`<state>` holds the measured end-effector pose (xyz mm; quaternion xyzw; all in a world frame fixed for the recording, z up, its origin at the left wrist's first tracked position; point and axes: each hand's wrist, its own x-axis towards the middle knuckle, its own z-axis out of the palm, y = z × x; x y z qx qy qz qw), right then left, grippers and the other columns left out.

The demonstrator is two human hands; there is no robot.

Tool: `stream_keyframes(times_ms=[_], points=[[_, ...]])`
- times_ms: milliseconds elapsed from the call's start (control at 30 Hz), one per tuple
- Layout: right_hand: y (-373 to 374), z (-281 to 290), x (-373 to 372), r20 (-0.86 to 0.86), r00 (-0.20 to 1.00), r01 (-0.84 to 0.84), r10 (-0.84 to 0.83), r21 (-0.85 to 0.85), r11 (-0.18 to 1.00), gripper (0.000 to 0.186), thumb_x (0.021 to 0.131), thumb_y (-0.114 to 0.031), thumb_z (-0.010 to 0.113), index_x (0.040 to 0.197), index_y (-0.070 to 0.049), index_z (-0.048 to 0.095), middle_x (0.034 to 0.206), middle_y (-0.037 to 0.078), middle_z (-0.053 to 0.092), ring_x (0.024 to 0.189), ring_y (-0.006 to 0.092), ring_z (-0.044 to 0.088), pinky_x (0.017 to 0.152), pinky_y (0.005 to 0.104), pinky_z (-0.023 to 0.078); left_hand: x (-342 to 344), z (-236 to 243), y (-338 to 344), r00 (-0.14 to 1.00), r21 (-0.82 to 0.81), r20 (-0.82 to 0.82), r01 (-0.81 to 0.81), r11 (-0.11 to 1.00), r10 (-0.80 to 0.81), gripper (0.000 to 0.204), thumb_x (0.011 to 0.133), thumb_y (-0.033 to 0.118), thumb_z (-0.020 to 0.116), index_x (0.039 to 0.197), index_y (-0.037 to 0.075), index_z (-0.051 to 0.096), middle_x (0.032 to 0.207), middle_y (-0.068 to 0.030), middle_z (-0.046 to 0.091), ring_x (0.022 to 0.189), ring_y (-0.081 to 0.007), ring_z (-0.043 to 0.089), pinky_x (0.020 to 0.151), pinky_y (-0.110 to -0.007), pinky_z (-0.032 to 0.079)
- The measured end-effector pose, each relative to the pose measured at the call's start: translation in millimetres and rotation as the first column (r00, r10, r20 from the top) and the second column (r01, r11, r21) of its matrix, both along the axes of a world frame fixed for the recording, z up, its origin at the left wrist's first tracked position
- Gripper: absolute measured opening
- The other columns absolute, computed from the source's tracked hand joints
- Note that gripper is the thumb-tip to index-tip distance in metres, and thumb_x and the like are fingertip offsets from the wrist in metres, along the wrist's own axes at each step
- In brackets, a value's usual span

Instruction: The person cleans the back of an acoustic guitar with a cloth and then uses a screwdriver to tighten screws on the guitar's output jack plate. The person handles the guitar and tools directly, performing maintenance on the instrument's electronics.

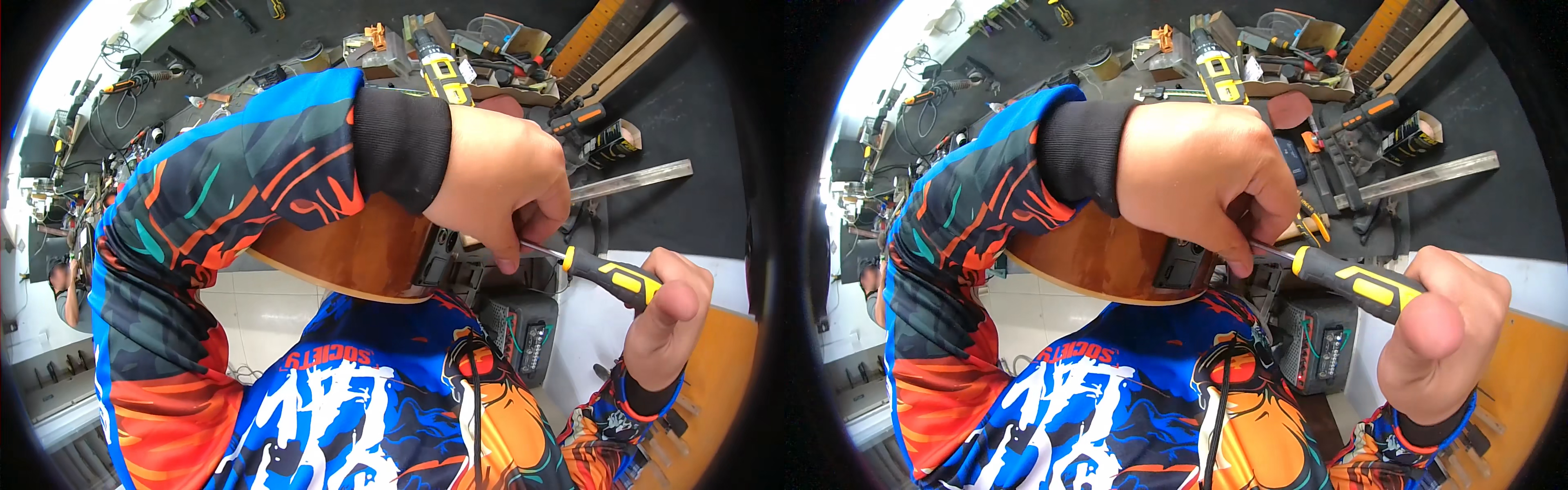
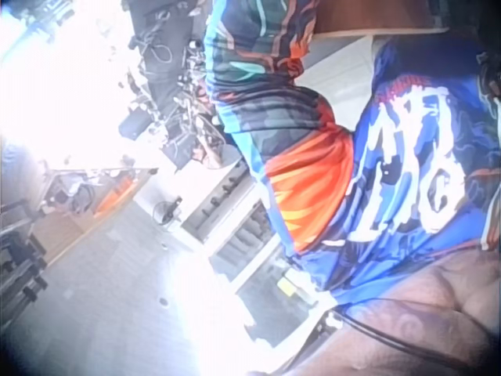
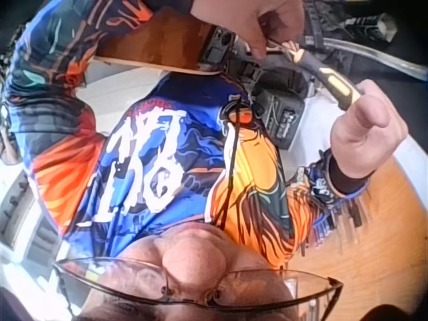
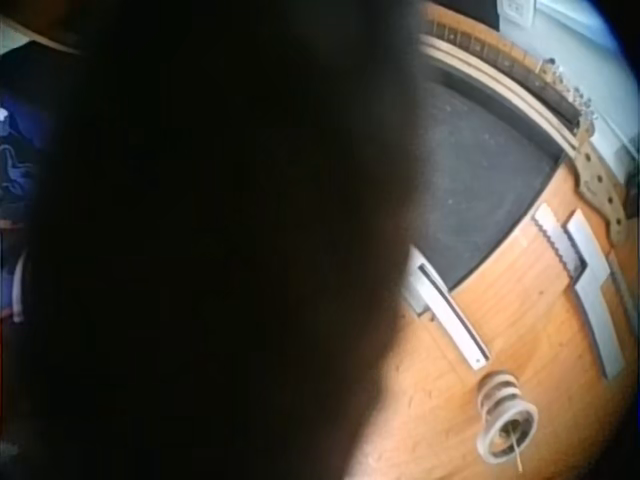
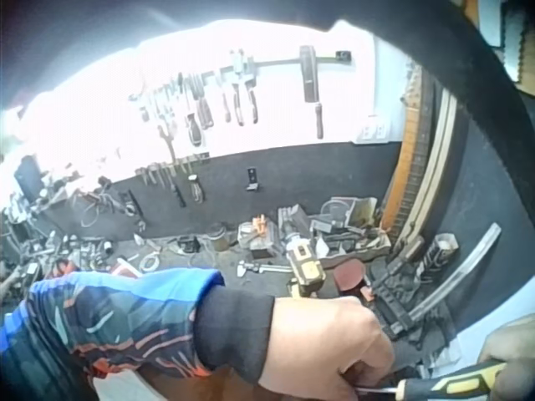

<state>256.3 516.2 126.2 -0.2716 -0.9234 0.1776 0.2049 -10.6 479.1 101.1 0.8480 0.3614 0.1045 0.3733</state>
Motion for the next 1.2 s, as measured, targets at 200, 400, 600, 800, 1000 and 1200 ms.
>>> stream_keyframes(times_ms=[200, 400, 600, 800, 1000, 1200], points=[[-1, -4, -14, -0.189, 0.928, -0.311, 0.322, 0.084, 0.947, 0.029, 0.079, -0.02, 0.074, 0.099, 0.0, 0.064, 0.101, 0.019, 0.059, 0.086, 0.0284, 0.061, 0.072, 0.0347, 0.05, -9, -5, -10, 0.998, 0.034, 0.021, -0.066, 0.997, 0.065, 0.016, 0.08, 0.019, 0.072, 0.09, 0.007, 0.075, 0.078, -0.0051, 0.072, 0.076, -0.0182, 0.069, 0.068, -0.033, 0.052], [-5, 2, 5, -0.083, 0.974, -0.204, 0.209, 0.071, 0.976, 0.02, 0.076, -0.003, 0.076, 0.094, -0.002, 0.067, 0.095, 0.019, 0.063, 0.082, 0.0282, 0.065, 0.066, 0.0314, 0.054, -2, -5, 14, 0.998, -0.158, -0.004, 0.066, 0.985, -0.067, 0.017, 0.084, 0.013, 0.068, 0.096, 0.003, 0.072, 0.083, -0.0077, 0.073, 0.082, -0.0208, 0.07, 0.077, -0.034, 0.052], [-6, -12, -15, -0.074, 0.995, -0.043, 0.062, 0.233, 0.971, 0.055, 0.1, -0.044, 0.05, 0.07, 0.001, 0.058, 0.058, 0.011, 0.052, 0.051, 0.0217, 0.055, 0.047, 0.0338, 0.039, -12, -12, -11, 0.99, -0.007, 0.142, -0.019, 1.0, 0.02, 0.023, 0.081, 0.023, 0.074, 0.097, 0.006, 0.073, 0.087, -0.0073, 0.073, 0.081, -0.0213, 0.069, 0.072, -0.033, 0.052], [1, 1, 3, 0.041, 0.998, 0.059, -0.053, -0.16, 0.985, 0.078, 0.088, -0.074, 0.043, 0.064, 0.0, 0.049, 0.057, 0.009, 0.044, 0.05, 0.0193, 0.045, 0.047, 0.0354, 0.032, -4, -6, 9, 0.998, 0.02, 0.038, 0.048, 0.999, -0.048, 0.021, 0.077, 0.024, 0.078, 0.087, 0.006, 0.073, 0.079, -0.0071, 0.071, 0.076, -0.022, 0.068, 0.068, -0.035, 0.052], [-5, 6, -5, -0.101, 0.931, -0.346, 0.35, 0.055, 0.937, 0.04, 0.078, -0.026, 0.077, 0.103, 0.001, 0.062, 0.111, 0.022, 0.055, 0.081, 0.0255, 0.061, 0.075, 0.0363, 0.052, -7, -5, -4, 1.0, 0.079, 0.003, 0.006, 0.997, -0.007, 0.015, 0.08, 0.02, 0.072, 0.088, 0.007, 0.075, 0.078, -0.0056, 0.071, 0.076, -0.0196, 0.068, 0.068, -0.034, 0.052], [-6, -1, -1, -0.036, 0.981, -0.185, 0.192, 0.149, 0.971, 0.028, 0.083, -0.023, 0.076, 0.09, 0.001, 0.064, 0.08, 0.015, 0.061, 0.066, 0.0242, 0.061, 0.062, 0.0341, 0.05, -6, -6, 7, 0.998, -0.193, 0.017, 0.06, 0.979, -0.057, 0.017, 0.082, 0.008, 0.069, 0.097, 0.001, 0.071, 0.082, -0.0107, 0.072, 0.081, -0.0229, 0.069, 0.076, -0.035, 0.051]])
